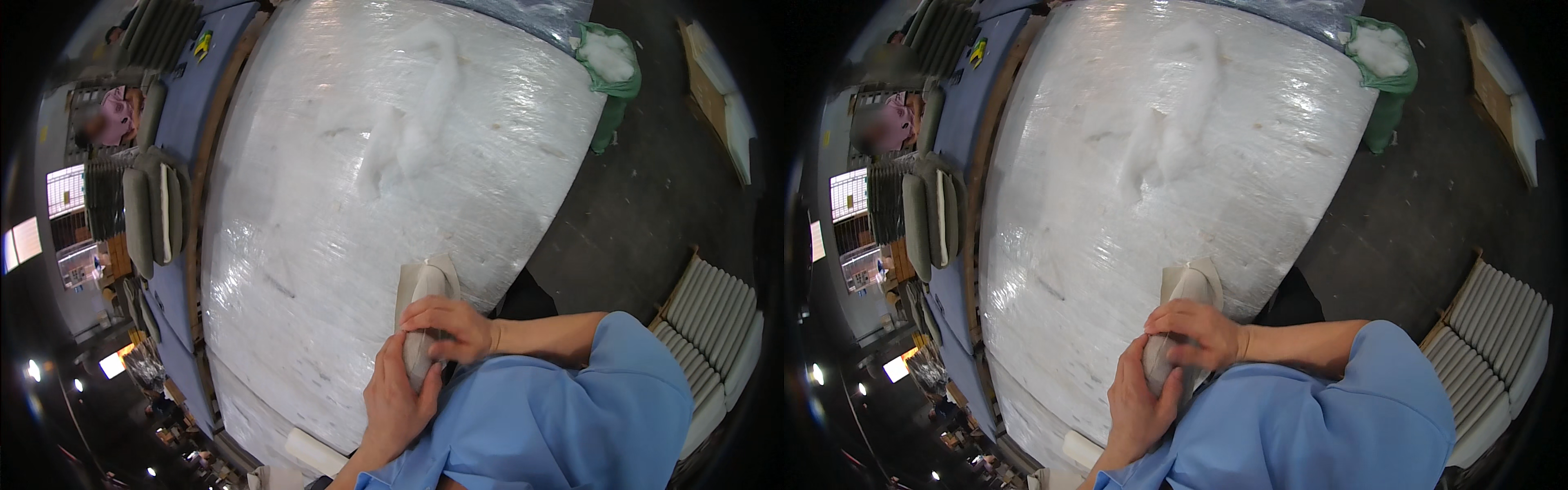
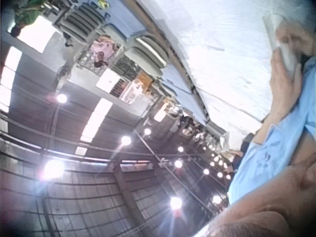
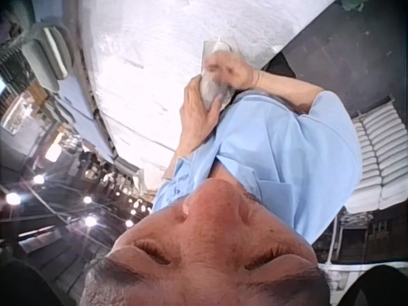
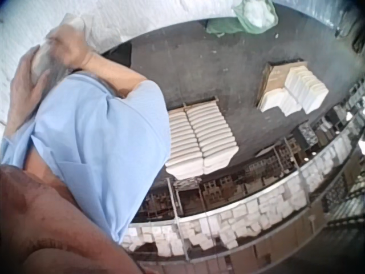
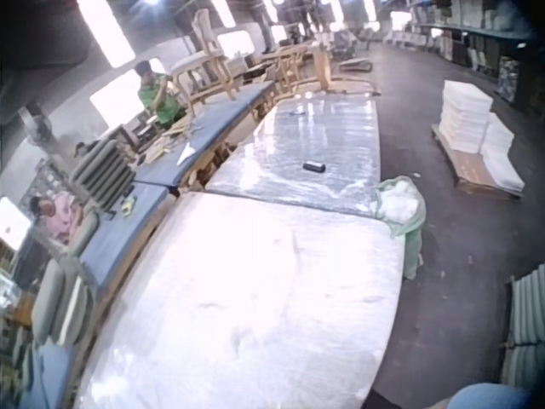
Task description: The person repeatedly picks up white cushion-like objects, rolls them into cylindrical shapes, and places them on a plastic-covered workbench. The person handles the cushions one at a time, using both hands to roll and shape them.
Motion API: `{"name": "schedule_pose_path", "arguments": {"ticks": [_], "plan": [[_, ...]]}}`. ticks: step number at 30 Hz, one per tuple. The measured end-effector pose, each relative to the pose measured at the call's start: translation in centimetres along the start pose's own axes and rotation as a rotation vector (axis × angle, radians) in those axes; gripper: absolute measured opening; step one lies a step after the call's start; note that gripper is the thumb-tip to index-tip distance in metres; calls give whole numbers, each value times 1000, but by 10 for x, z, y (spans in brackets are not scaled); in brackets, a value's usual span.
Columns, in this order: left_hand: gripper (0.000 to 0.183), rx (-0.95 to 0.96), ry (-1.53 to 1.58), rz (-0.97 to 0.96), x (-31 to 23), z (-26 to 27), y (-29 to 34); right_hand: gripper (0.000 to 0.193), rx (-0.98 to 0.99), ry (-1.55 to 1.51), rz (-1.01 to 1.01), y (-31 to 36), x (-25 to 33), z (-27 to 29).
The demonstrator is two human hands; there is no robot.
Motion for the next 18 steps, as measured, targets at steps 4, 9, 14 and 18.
{"name": "schedule_pose_path", "arguments": {"ticks": [4, 9, 14, 18], "plan": [[51, 11, 65, 80, 4, -2, -5, 50, -24, 6, 63, 2, -22, -13], [38, -19, 155, 124, 17, 3, -9, 36, -34, -73, -159, -8, -44, -20], [34, 46, 265, 306, 59, 0, -10, 28, 34, -69, -255, -23, -49, -25], [40, -253, 920, 182, 91, 18, 19, 27, 82, -45, -324, -39, -56, -41]]}}
Point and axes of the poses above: each hand's wrist, its own y-axis away from the middle knuckle, its own z-axis out of the back of the hand, x = y × z, the point moved 10 cm from there along -y, towards the middle knuckle, and after that the axes turned 7 degrees about x, right-handed, at the moved point
